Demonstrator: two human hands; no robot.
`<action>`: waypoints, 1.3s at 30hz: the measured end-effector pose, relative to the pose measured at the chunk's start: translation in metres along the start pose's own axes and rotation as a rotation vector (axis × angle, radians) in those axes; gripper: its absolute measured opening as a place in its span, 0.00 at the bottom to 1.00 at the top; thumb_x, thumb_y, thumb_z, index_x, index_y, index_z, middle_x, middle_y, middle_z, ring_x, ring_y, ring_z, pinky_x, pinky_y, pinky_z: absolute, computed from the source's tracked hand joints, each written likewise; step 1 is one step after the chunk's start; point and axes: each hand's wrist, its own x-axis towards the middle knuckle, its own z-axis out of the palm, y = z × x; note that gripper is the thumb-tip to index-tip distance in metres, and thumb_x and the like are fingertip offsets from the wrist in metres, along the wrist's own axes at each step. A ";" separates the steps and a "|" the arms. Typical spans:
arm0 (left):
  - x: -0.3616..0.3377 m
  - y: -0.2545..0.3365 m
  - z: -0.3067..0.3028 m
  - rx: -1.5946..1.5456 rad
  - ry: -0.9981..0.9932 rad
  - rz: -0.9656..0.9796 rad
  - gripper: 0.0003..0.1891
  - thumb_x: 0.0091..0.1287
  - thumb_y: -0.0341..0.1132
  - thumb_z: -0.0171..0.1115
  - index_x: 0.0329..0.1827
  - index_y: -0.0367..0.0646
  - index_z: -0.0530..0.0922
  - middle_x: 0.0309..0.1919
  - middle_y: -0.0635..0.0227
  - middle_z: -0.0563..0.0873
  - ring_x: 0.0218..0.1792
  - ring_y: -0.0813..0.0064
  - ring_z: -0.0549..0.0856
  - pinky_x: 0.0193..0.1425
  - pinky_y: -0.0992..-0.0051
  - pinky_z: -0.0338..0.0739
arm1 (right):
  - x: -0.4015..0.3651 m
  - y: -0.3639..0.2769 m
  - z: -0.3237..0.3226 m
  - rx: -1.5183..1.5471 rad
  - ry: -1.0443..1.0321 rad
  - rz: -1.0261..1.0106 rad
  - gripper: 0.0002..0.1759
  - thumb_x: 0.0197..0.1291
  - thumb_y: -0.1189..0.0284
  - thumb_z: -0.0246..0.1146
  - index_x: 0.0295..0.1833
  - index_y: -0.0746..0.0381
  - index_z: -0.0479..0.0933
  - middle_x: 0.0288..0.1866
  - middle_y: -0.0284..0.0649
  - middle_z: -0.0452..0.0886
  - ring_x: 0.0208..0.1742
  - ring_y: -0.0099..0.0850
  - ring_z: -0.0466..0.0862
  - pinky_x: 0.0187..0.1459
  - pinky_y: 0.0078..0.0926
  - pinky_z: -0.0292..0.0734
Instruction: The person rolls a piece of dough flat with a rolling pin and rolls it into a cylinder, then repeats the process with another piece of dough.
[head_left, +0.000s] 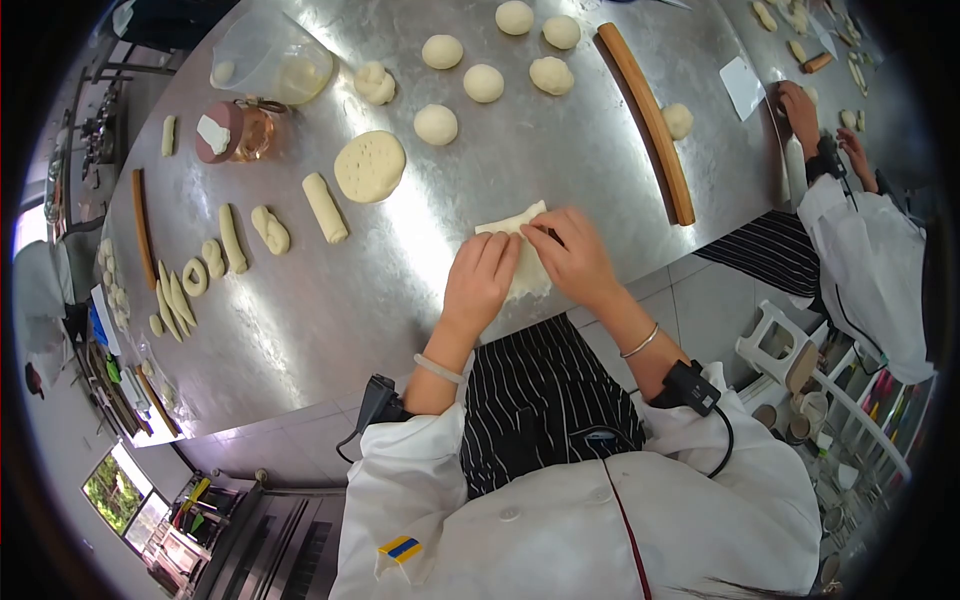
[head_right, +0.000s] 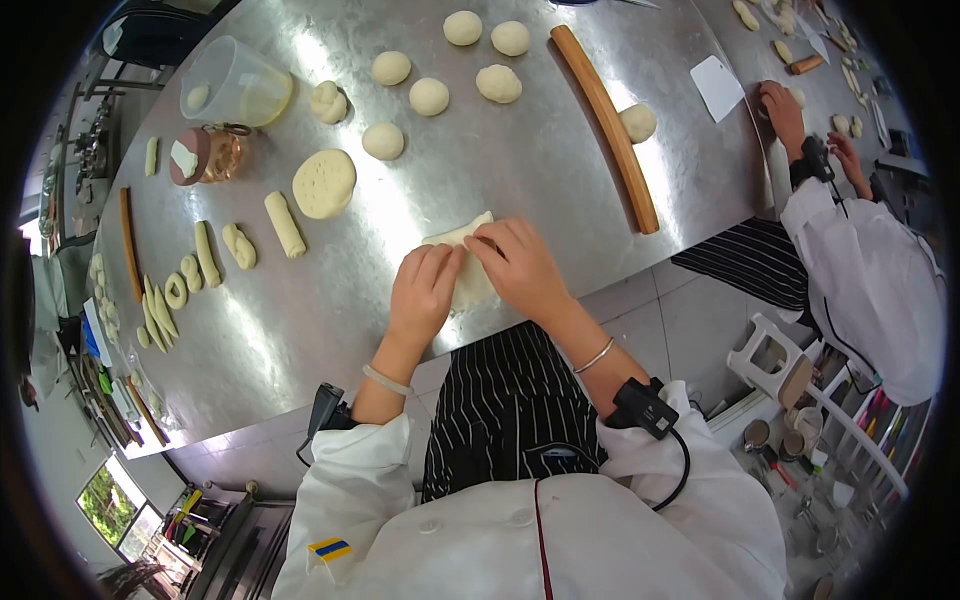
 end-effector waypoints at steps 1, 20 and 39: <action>-0.004 0.000 0.000 -0.001 -0.001 0.000 0.20 0.51 0.26 0.63 0.50 0.32 0.82 0.47 0.60 0.82 0.48 0.62 0.81 0.51 0.65 0.79 | -0.004 -0.001 0.002 -0.008 0.006 -0.002 0.15 0.52 0.79 0.64 0.47 0.65 0.82 0.45 0.39 0.80 0.45 0.39 0.80 0.48 0.36 0.76; -0.024 0.033 -0.020 -0.053 -0.073 -0.208 0.24 0.56 0.22 0.60 0.60 0.32 0.77 0.59 0.52 0.79 0.63 0.52 0.77 0.67 0.55 0.72 | -0.017 -0.002 -0.016 0.023 -0.064 0.079 0.18 0.55 0.81 0.61 0.53 0.66 0.80 0.60 0.44 0.79 0.64 0.42 0.77 0.64 0.41 0.71; -0.006 -0.004 -0.011 -0.185 0.045 -0.220 0.17 0.54 0.18 0.62 0.49 0.37 0.82 0.46 0.61 0.83 0.46 0.59 0.81 0.51 0.64 0.77 | -0.010 -0.007 -0.015 0.060 -0.050 0.217 0.15 0.54 0.82 0.62 0.49 0.65 0.82 0.46 0.41 0.79 0.48 0.40 0.79 0.50 0.36 0.76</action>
